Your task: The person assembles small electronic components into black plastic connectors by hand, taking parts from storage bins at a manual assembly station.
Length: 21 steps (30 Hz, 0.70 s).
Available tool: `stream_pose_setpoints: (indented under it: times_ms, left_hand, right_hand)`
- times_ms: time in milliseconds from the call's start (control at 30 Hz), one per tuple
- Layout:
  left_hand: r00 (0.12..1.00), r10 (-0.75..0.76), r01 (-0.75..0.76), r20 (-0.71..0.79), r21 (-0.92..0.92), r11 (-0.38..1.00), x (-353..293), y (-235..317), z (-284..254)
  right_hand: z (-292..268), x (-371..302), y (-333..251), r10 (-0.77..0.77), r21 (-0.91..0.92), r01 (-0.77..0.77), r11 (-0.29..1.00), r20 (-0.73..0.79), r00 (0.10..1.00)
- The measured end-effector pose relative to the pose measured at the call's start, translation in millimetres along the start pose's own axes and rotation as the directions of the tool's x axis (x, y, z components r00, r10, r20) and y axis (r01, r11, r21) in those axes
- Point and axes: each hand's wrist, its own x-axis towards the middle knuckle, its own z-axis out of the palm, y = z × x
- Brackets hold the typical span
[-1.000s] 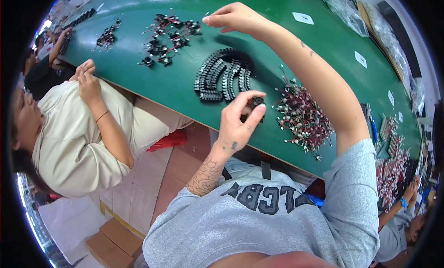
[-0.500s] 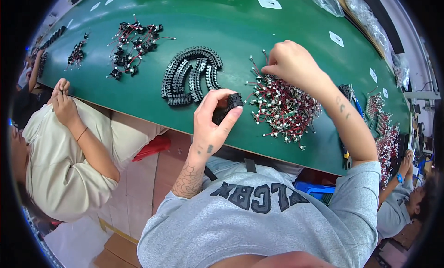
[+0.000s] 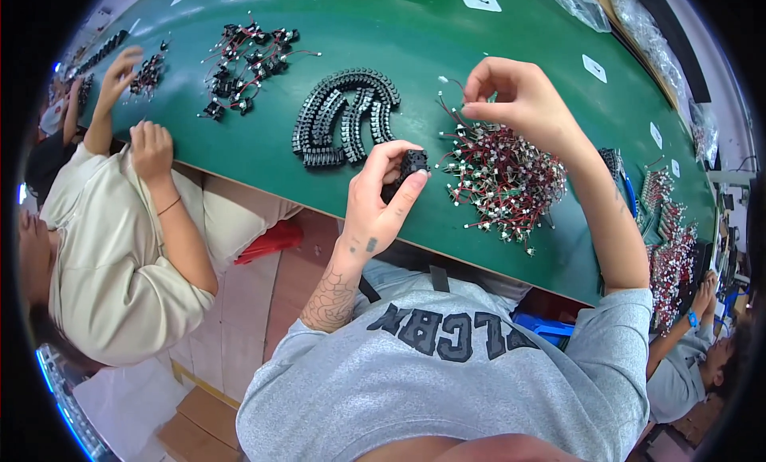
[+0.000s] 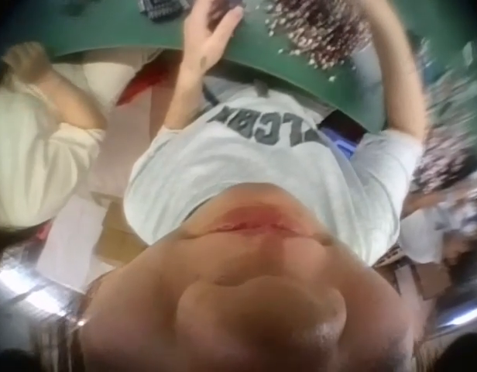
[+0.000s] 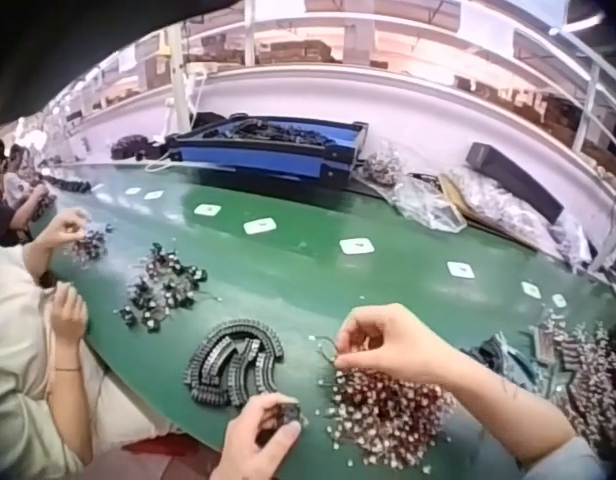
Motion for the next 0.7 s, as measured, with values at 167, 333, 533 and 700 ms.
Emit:
stream_pose_setpoints:
  times_ms: [167, 333, 533, 700]
  left_hand:
    - [1.000, -0.012, 0.012, -0.001, 0.041, 0.999, -3.7, 4.9, -11.7]
    - [1.000, 0.003, -0.005, 0.016, 0.092, 0.996, 4.3, 4.1, -12.5]
    - [0.998, 0.031, -0.035, 0.049, 0.094, 0.995, 6.9, -3.3, -14.1]
    - [0.999, 0.033, -0.035, 0.023, 0.076, 0.997, 5.2, -2.3, -9.8]
  right_hand:
    - [21.3, -7.5, -11.6, 0.029, 0.197, -0.046, 0.979, 0.087, 0.996]
    - [22.3, -14.9, -34.5, 0.256, 0.243, -0.290, 0.926, 0.161, 0.953]
    - [35.8, -15.8, -18.7, 0.251, 0.430, -0.276, 0.860, 0.116, 0.961]
    - [37.4, -18.0, -14.6, 0.012, 0.165, -0.026, 0.986, 0.088, 0.996]
